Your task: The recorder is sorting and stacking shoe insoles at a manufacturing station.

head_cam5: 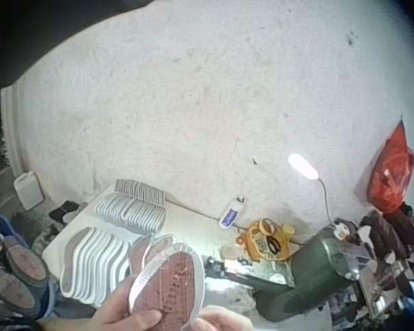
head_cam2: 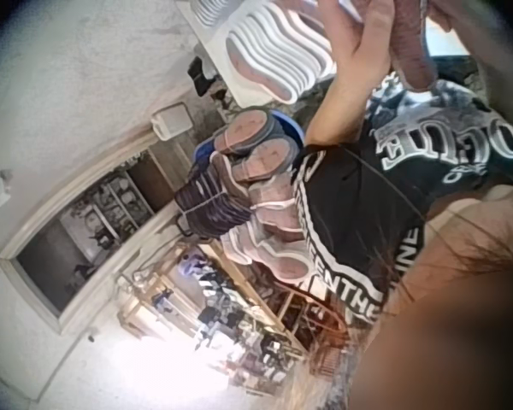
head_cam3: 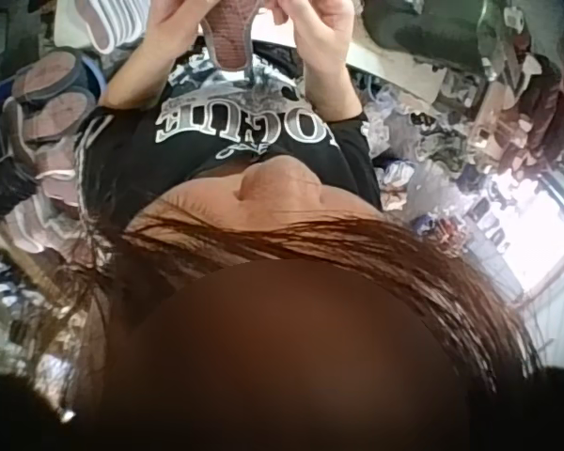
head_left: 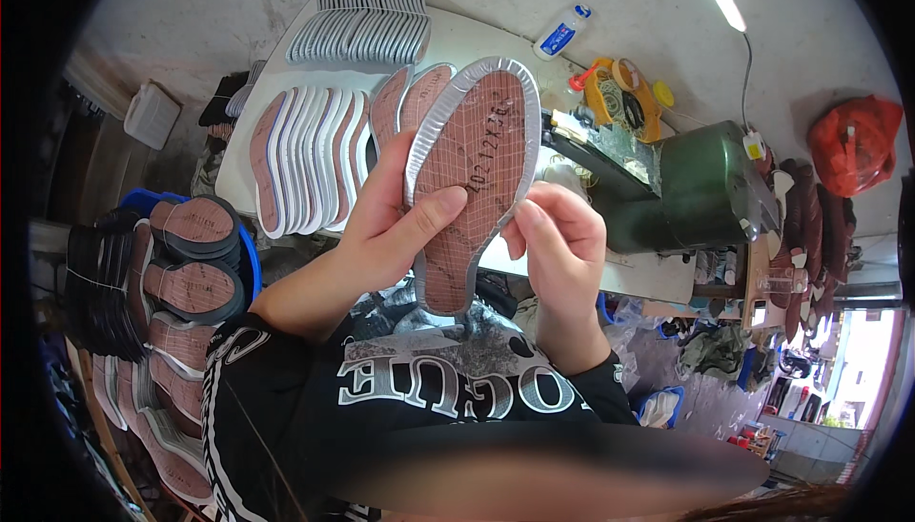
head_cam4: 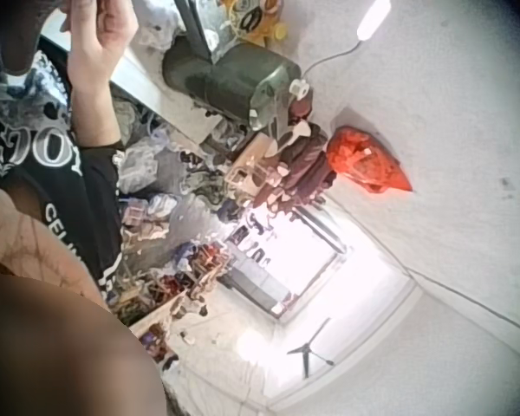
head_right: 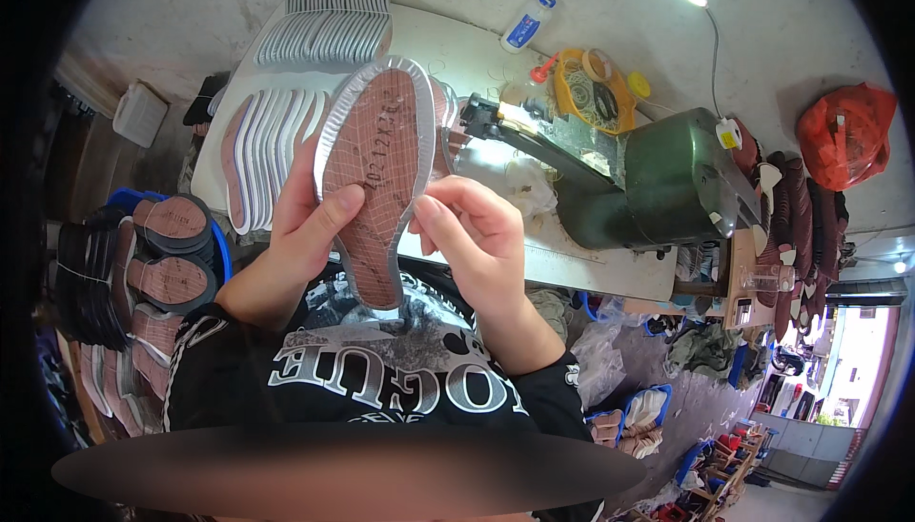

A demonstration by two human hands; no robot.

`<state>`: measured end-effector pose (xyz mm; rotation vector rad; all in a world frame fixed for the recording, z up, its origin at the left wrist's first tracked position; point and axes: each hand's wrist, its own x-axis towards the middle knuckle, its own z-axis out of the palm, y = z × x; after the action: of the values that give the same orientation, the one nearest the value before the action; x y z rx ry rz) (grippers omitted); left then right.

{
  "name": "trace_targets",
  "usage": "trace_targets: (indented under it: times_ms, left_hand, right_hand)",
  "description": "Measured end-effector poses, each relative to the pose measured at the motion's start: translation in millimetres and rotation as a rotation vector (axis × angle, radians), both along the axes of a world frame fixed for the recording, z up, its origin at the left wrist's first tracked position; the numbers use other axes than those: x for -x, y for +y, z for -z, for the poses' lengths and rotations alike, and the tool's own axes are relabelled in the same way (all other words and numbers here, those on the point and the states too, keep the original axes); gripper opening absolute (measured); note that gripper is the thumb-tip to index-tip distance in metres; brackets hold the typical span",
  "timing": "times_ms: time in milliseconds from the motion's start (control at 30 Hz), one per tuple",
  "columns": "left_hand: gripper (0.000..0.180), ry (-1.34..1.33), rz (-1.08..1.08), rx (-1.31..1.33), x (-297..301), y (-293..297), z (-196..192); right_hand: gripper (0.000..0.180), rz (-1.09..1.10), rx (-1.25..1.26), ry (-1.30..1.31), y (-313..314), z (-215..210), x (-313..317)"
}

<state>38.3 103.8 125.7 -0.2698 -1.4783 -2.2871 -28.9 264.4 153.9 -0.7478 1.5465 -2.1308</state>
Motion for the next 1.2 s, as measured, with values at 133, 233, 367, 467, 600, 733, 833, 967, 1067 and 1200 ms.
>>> trace_targets:
  times_ms: [133,233,367,467,600,733,833,967,1067,1200]
  left_hand:
    - [0.046,0.097,-0.296,0.298,10,-13,22]
    - [0.042,-0.258,-0.383,0.386,17,-50,43]
    - [0.023,-0.624,-0.788,1.49,27,-91,146]
    - [0.032,-0.627,-0.719,1.5,17,-66,131]
    - [0.024,-0.708,-0.691,1.64,21,-72,127]
    - [0.019,-0.801,-0.609,1.662,26,-85,110]
    - [0.012,-0.677,-0.758,1.394,22,-106,104]
    - [0.011,-0.33,-0.901,0.947,23,-106,86]
    - [0.012,-0.143,-0.851,0.85,20,-59,64]
    - [0.011,0.204,-0.475,1.066,13,5,60]
  right_hand:
    - [0.015,0.078,-0.163,0.133,-16,11,16]
    - [0.016,0.161,-0.399,0.322,-51,34,62]
    - [0.042,0.328,-0.763,0.822,-76,108,95]
    - [0.039,0.229,-0.654,0.876,-64,127,66]
    - [0.034,0.121,-0.619,0.76,-45,122,38]
    - [0.026,0.078,-0.642,0.574,-14,117,38]
    - [0.025,-0.056,-0.611,0.325,3,113,34]
    - [0.031,-0.143,-0.342,0.039,-1,105,28]
    - [0.036,-0.228,-0.214,0.005,-16,93,30]
    - [0.037,-0.267,-0.167,-0.286,-21,105,34]
